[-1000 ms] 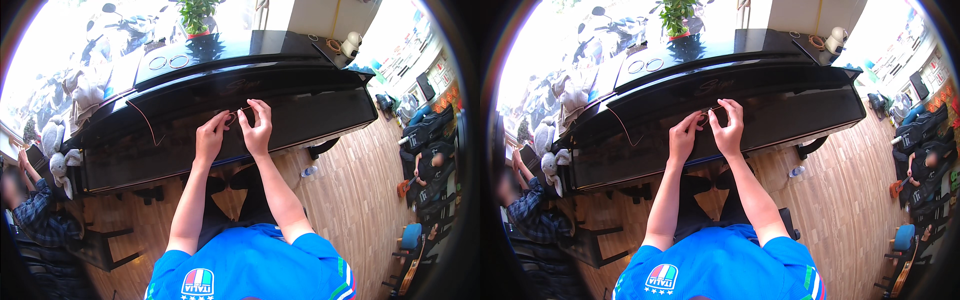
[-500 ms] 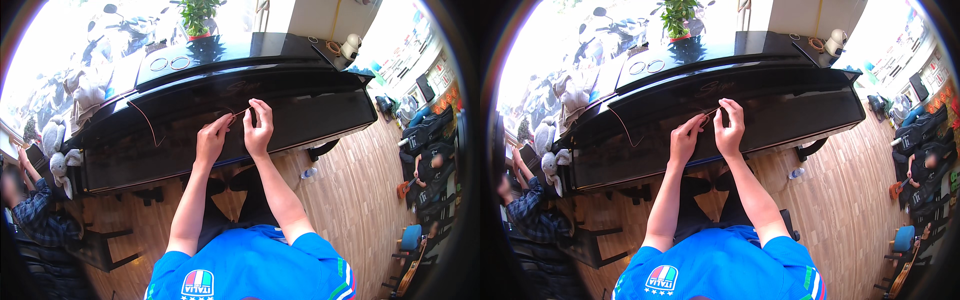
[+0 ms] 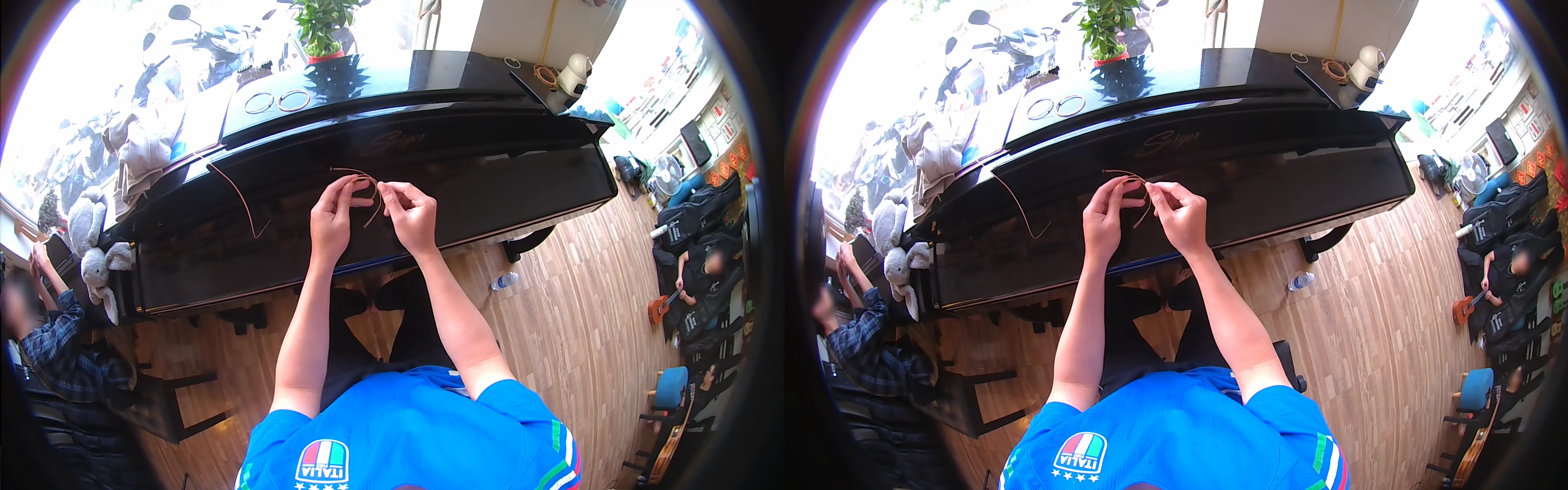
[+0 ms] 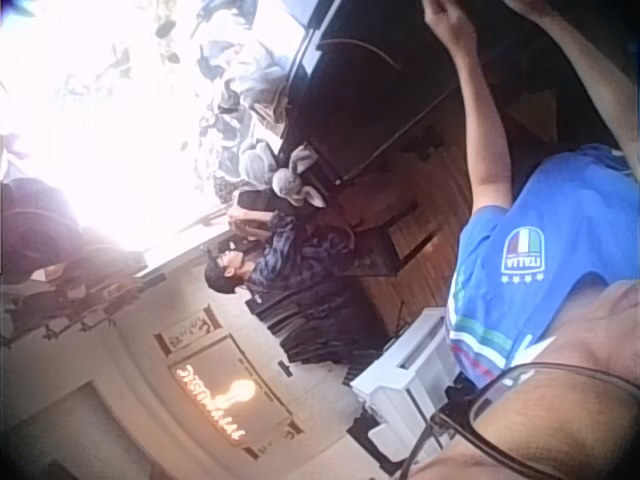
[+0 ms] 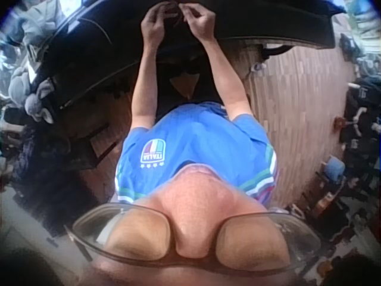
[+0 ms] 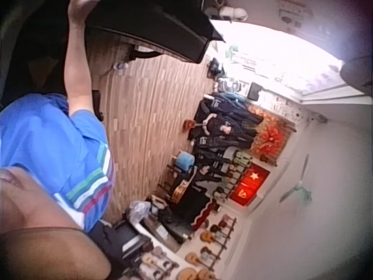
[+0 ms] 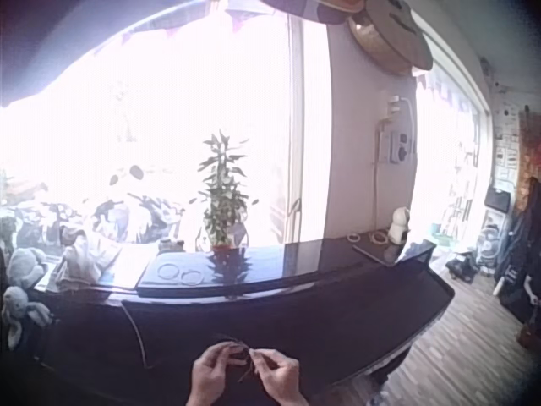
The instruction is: The person sits at a piano and manipulates a thin copper wire by hand. They repeatedly bend the wire into circular loops, adjust the shape, and place the formed loops on the piano surface.
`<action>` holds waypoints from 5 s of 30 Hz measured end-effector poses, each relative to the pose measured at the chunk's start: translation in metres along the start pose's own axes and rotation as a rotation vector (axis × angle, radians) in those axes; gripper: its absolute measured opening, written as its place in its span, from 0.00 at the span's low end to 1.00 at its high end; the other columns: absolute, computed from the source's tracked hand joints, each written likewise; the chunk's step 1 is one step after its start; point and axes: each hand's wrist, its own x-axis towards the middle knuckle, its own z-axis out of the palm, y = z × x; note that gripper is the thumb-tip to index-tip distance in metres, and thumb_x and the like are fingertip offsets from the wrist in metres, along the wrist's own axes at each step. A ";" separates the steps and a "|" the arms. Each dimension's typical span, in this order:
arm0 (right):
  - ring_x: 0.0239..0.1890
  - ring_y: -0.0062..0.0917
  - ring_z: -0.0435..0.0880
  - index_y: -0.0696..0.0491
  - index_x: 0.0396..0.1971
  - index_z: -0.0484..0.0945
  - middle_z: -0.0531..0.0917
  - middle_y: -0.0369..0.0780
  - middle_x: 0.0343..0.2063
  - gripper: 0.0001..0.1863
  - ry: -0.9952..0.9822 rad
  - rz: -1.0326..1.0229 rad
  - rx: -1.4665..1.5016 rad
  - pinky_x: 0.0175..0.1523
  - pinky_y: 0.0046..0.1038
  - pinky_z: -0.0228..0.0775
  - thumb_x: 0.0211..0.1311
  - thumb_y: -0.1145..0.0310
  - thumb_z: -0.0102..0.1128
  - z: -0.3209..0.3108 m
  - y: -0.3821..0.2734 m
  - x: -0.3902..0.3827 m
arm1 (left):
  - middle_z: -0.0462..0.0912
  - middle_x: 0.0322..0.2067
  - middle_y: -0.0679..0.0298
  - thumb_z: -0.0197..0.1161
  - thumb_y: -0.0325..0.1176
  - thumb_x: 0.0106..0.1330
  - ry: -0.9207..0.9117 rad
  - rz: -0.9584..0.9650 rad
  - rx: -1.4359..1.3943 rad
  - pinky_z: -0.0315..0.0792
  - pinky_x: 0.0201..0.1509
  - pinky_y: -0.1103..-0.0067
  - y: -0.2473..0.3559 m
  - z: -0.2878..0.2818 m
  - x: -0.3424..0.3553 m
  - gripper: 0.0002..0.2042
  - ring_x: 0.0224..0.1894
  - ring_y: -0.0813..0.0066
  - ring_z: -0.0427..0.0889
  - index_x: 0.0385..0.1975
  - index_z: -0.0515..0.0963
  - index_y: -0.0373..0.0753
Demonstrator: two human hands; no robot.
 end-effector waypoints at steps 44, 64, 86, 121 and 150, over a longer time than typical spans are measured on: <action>0.27 0.10 0.76 0.57 0.49 0.83 0.85 0.32 0.29 0.15 -0.245 0.201 0.182 0.33 0.15 0.68 0.63 0.73 0.69 -0.012 0.003 0.007 | 0.84 0.36 0.62 0.57 0.34 0.76 -0.143 -0.032 -0.091 0.77 0.40 0.83 -0.001 -0.007 -0.001 0.14 0.32 0.77 0.84 0.53 0.79 0.33; 0.33 0.21 0.86 0.58 0.42 0.75 0.84 0.38 0.29 0.07 -0.346 0.250 0.321 0.41 0.22 0.79 0.70 0.73 0.60 -0.014 -0.001 0.010 | 0.79 0.25 0.58 0.46 0.36 0.80 -0.018 -0.154 -0.040 0.75 0.22 0.81 0.004 0.000 -0.002 0.11 0.20 0.73 0.82 0.48 0.68 0.34; 0.29 0.16 0.83 0.60 0.50 0.80 0.87 0.39 0.31 0.15 -0.222 0.230 0.310 0.37 0.18 0.76 0.69 0.69 0.63 -0.017 0.002 0.011 | 0.82 0.27 0.66 0.62 0.32 0.73 -0.082 -0.124 -0.120 0.74 0.32 0.85 -0.002 -0.010 0.000 0.10 0.26 0.80 0.81 0.44 0.81 0.31; 0.34 0.15 0.84 0.56 0.49 0.82 0.86 0.35 0.35 0.17 -0.380 0.140 -0.043 0.43 0.20 0.78 0.58 0.81 0.63 -0.014 0.000 0.004 | 0.85 0.36 0.63 0.65 0.31 0.70 0.206 -0.019 -0.184 0.79 0.34 0.84 -0.008 -0.010 -0.001 0.10 0.30 0.80 0.84 0.44 0.83 0.30; 0.33 0.15 0.76 0.56 0.56 0.75 0.79 0.33 0.34 0.43 -0.362 -0.034 -0.073 0.41 0.21 0.69 0.41 0.51 0.83 -0.022 0.003 0.009 | 0.86 0.36 0.60 0.66 0.32 0.70 -0.033 -0.132 -0.143 0.77 0.42 0.83 0.000 -0.009 -0.001 0.13 0.35 0.77 0.84 0.46 0.83 0.29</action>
